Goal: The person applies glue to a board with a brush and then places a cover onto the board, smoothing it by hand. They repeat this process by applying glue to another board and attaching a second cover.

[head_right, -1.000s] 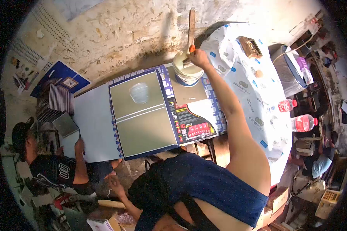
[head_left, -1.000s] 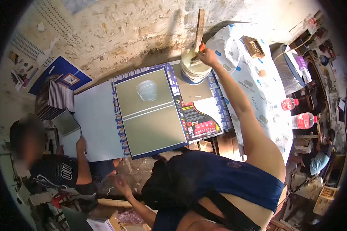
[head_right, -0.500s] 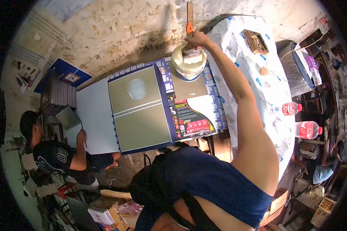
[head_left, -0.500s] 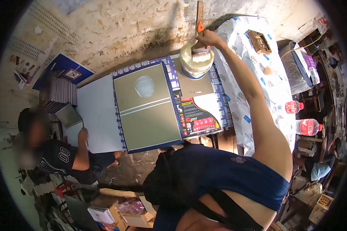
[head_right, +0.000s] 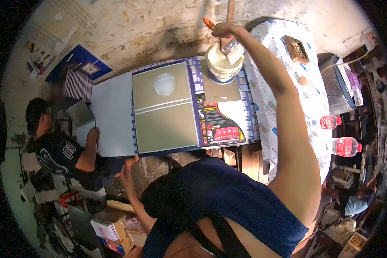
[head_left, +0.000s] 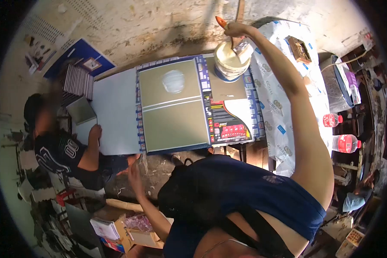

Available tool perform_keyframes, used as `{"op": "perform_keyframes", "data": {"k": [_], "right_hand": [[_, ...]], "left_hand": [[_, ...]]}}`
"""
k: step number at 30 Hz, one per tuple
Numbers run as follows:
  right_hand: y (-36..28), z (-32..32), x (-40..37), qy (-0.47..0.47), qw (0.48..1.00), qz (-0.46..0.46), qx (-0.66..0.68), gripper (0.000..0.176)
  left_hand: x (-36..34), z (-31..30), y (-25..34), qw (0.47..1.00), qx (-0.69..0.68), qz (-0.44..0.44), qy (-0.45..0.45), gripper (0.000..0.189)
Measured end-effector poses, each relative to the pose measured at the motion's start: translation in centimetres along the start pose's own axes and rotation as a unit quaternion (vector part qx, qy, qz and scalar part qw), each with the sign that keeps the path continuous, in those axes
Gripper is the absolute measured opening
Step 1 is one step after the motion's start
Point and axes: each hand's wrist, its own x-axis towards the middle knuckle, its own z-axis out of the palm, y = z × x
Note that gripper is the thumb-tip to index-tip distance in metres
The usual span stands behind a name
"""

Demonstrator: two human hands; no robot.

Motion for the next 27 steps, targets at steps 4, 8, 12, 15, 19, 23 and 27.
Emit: {"op": "perform_keyframes", "data": {"k": [4, 8, 12, 15, 19, 23, 27], "right_hand": [[-6.0, 1.1, -2.2, 0.063, 0.977, -0.081, -0.186, 0.04], [-13.2, 3.5, -7.6, 0.094, 0.949, -0.157, -0.258, 0.046], [-19.6, 8.7, -11.9, 0.17, 0.915, -0.218, -0.295, 0.034], [-22.9, 13.6, -14.1, 0.194, 0.897, -0.279, -0.282, 0.032], [-29.8, 17.7, -19.4, 0.202, 0.918, -0.259, -0.221, 0.036], [-31.9, 22.5, -21.3, 0.241, 0.961, -0.126, 0.053, 0.031], [-26.4, 27.4, -21.8, 0.217, 0.944, 0.103, 0.228, 0.03]], "left_hand": [[9.4, 4.0, -2.2, 0.993, 0.014, 0.069, -0.093, 0.053], [10.7, 6.0, 3.5, 0.967, 0.091, 0.003, -0.239, 0.066], [11.4, 6.8, 3.2, 0.965, 0.045, -0.029, -0.257, 0.066], [12.1, 6.0, 2.2, 0.944, -0.007, 0.024, -0.33, 0.066], [9.2, 5.0, 1.9, 0.865, 0.245, 0.405, -0.167, 0.064], [6.8, 2.3, 2.6, 0.769, 0.324, 0.479, -0.274, 0.064], [6.8, 2.6, 1.9, 0.76, 0.33, 0.501, -0.25, 0.057]]}}
